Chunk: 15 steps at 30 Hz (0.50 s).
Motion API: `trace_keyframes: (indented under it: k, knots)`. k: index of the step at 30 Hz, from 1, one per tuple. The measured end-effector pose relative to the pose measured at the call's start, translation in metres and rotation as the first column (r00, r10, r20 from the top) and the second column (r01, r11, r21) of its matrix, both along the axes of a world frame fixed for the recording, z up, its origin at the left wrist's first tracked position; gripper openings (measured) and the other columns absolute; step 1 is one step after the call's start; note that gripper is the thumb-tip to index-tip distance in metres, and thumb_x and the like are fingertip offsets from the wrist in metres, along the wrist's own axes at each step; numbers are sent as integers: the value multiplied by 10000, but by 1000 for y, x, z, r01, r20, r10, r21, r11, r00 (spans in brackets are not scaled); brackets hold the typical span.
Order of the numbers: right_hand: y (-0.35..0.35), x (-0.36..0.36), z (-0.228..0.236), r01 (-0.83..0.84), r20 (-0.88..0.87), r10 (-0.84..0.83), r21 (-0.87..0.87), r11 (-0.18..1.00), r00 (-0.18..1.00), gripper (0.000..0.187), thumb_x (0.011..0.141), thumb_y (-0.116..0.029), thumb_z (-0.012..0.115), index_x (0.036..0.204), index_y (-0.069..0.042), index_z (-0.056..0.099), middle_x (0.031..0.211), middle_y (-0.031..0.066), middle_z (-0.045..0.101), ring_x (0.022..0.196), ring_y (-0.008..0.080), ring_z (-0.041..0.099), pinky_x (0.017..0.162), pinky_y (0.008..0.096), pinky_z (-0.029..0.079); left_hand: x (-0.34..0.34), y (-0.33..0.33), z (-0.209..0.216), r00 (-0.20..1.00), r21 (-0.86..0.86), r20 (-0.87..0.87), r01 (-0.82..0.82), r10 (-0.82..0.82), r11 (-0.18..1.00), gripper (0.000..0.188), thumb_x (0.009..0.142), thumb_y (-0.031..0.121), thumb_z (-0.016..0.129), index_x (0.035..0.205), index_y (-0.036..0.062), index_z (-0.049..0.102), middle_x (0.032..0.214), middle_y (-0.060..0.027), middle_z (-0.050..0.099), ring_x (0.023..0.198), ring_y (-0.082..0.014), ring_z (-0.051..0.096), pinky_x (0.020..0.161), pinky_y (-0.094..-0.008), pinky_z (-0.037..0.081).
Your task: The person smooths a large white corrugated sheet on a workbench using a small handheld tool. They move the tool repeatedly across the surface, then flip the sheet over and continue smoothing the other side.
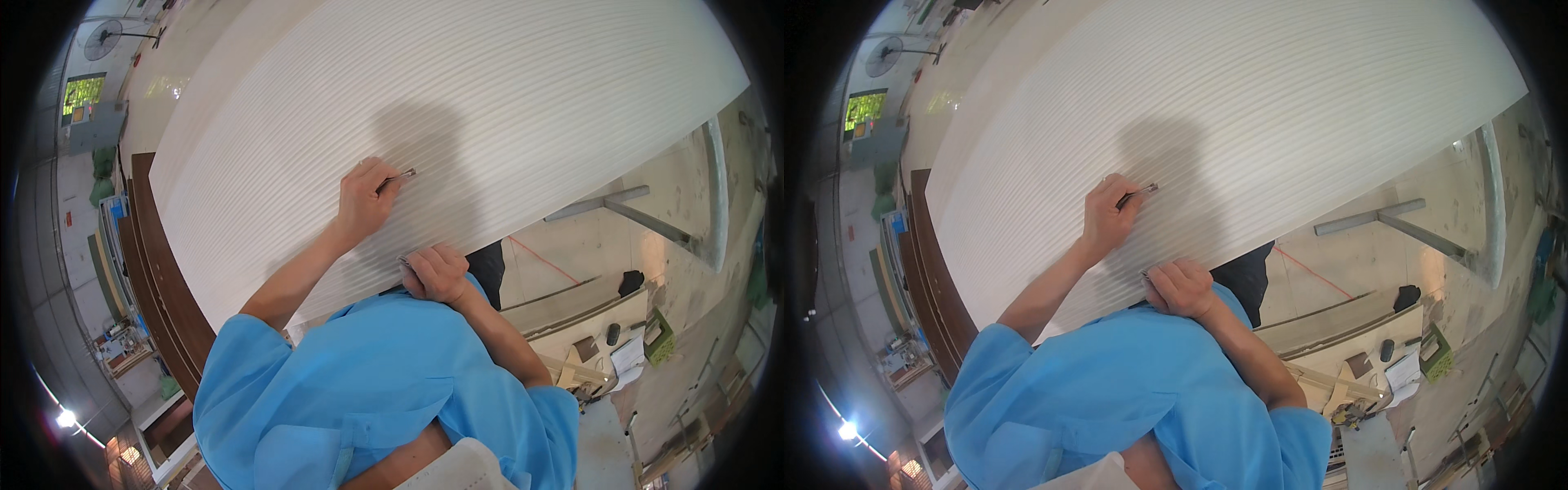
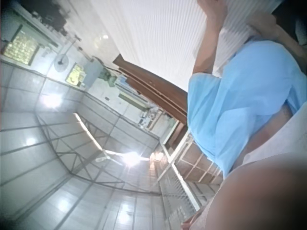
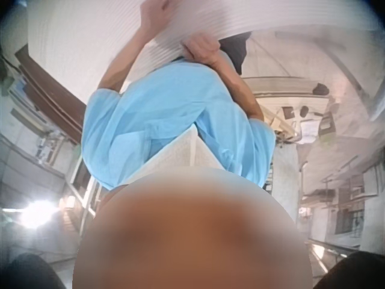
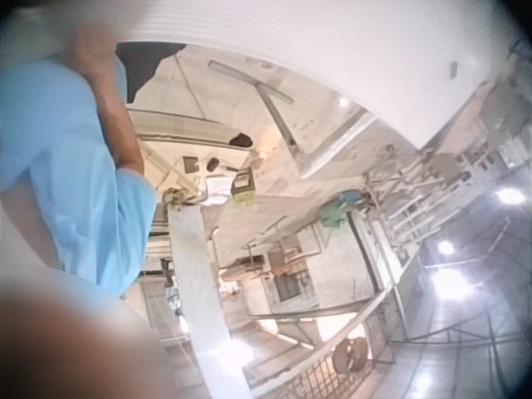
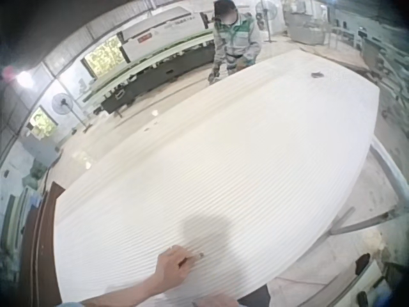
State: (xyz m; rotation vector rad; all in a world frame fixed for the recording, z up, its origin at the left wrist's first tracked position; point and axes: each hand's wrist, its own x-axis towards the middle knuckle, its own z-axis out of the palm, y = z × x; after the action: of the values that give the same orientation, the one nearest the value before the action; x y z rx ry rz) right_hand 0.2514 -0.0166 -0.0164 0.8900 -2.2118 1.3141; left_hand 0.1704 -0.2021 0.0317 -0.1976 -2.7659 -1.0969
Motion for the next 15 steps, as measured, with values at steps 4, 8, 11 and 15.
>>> trace_keyframes:
  k: [4, 8, 11, 15]
  knots:
    - [3, -1, 0, -39, -22, 39, -24, 999, 999, 160, 747, -149, 750, 873, -95, 666, 752, 21, 613, 588, 180, 577, 516, 315, 444, -39, 36, -11, 986, -66, -124, 106, -114, 992, 64, 838, 19, 743, 868, 48, 694, 809, -105, 644, 729, -292, 614, 623, -401, 469]
    - [3, -1, 0, -51, -24, 51, -30, 998, 998, 167, 749, -115, 754, 888, -89, 664, 752, 20, 604, 592, 169, 574, 520, 311, 442, -116, 121, -25, 959, -139, -198, 179, -205, 974, 26, 865, 65, 658, 854, 43, 667, 853, -120, 669, 801, -338, 646, 692, -460, 514]
    - [3, 0, 0, -45, 13, 46, -21, 999, 999, 184, 768, -114, 766, 911, -94, 653, 764, 14, 605, 629, 164, 588, 534, 310, 460, -187, 206, -18, 943, -130, -226, 221, -246, 967, 67, 858, 58, 628, 879, 44, 690, 906, -136, 687, 882, -359, 655, 755, -469, 542]
    - [3, 3, 1, -17, 36, 18, -28, 999, 999, 188, 774, -118, 772, 910, -96, 644, 774, 16, 612, 661, 170, 607, 559, 312, 487, -240, 259, -14, 897, -149, -268, 322, -352, 935, 108, 849, 48, 616, 907, 42, 707, 971, -144, 700, 939, -351, 661, 799, -473, 556]
